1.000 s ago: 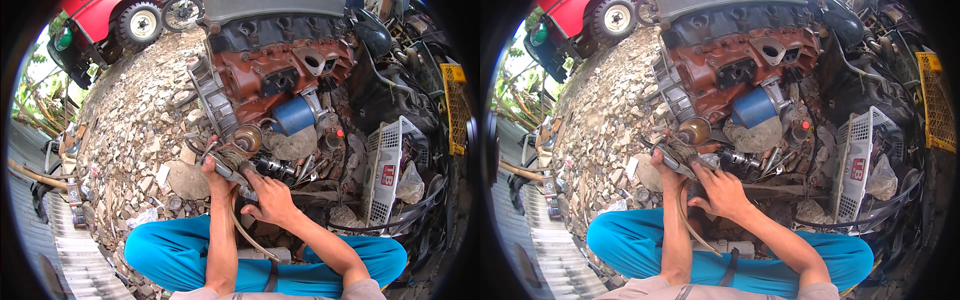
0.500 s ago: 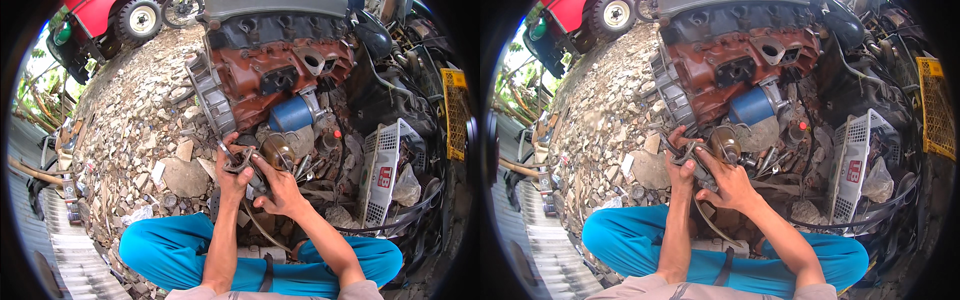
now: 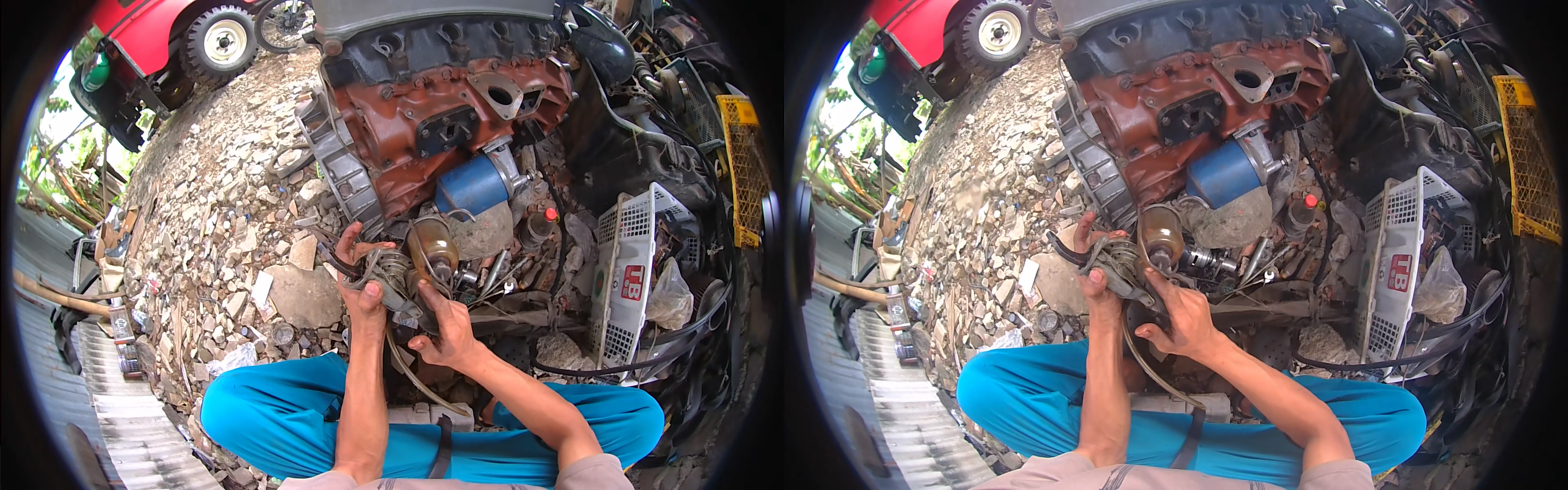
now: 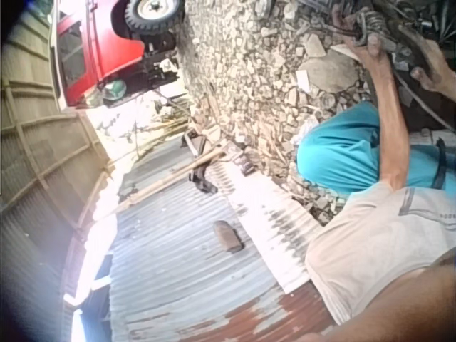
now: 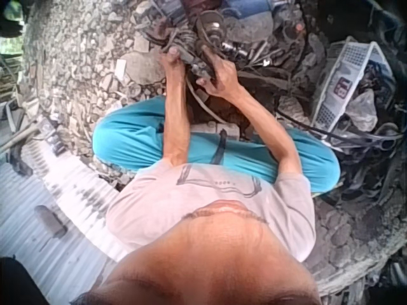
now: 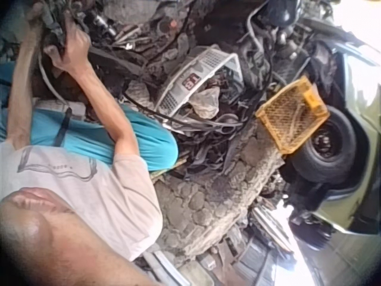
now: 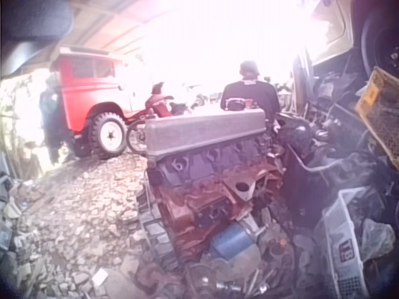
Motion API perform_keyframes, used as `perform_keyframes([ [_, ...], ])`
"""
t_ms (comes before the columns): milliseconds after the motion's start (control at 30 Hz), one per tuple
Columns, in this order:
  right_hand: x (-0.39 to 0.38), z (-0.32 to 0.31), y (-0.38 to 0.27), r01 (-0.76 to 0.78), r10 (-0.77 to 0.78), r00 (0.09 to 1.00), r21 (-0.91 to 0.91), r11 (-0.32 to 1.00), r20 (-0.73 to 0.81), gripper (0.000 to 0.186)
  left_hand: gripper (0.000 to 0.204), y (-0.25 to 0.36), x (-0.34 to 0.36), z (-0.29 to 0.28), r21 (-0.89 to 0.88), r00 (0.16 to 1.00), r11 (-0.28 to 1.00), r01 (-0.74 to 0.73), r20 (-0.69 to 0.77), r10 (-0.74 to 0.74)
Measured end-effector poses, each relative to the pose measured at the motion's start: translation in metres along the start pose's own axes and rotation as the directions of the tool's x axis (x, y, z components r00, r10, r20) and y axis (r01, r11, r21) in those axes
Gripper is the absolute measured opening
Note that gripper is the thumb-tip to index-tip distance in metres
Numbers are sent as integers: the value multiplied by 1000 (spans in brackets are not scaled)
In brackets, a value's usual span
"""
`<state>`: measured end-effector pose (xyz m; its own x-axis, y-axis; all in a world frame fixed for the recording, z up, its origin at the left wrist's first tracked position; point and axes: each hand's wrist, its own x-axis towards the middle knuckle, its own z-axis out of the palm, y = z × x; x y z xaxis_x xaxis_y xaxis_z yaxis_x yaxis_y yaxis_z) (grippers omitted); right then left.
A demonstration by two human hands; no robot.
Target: The person sits on the ground and disassembles a carburetor using a screwdriver and a rag. They remove the float bowl, clean internal components, and wipe the parts with a cloth.
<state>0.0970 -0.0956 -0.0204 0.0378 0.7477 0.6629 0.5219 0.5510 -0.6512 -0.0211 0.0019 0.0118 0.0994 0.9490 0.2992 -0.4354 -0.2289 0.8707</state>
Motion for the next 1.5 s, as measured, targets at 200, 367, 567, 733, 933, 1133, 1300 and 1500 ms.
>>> perform_keyframes([
  [200,32,-18,-12,107,-107,994,-10,994,-5,93,113,1,-5,12,44,990,999,-15,139,8],
  [367,22,-16,-14,92,-90,995,34,995,-53,95,114,-2,-5,16,-13,997,999,-31,71,32],
  [567,12,-4,-10,101,-89,984,68,993,-153,86,108,-9,-5,10,-228,998,973,24,58,-12],
  [733,6,2,-4,59,-52,992,60,996,-116,82,109,-5,-4,12,-221,999,975,36,4,-36],
  [933,28,-9,-22,8,-15,994,-65,998,-105,74,108,4,-5,14,16,988,999,-45,148,42],
  [1133,21,-11,-19,-15,29,982,77,997,-188,65,103,8,-10,22,46,985,994,-99,148,92],
  [1300,20,-3,-32,-118,156,956,165,979,-248,66,100,9,-14,28,36,990,995,-94,108,90],
  [1500,18,2,-37,-195,249,922,201,960,-295,65,100,4,-15,27,58,990,993,-104,99,98],
])
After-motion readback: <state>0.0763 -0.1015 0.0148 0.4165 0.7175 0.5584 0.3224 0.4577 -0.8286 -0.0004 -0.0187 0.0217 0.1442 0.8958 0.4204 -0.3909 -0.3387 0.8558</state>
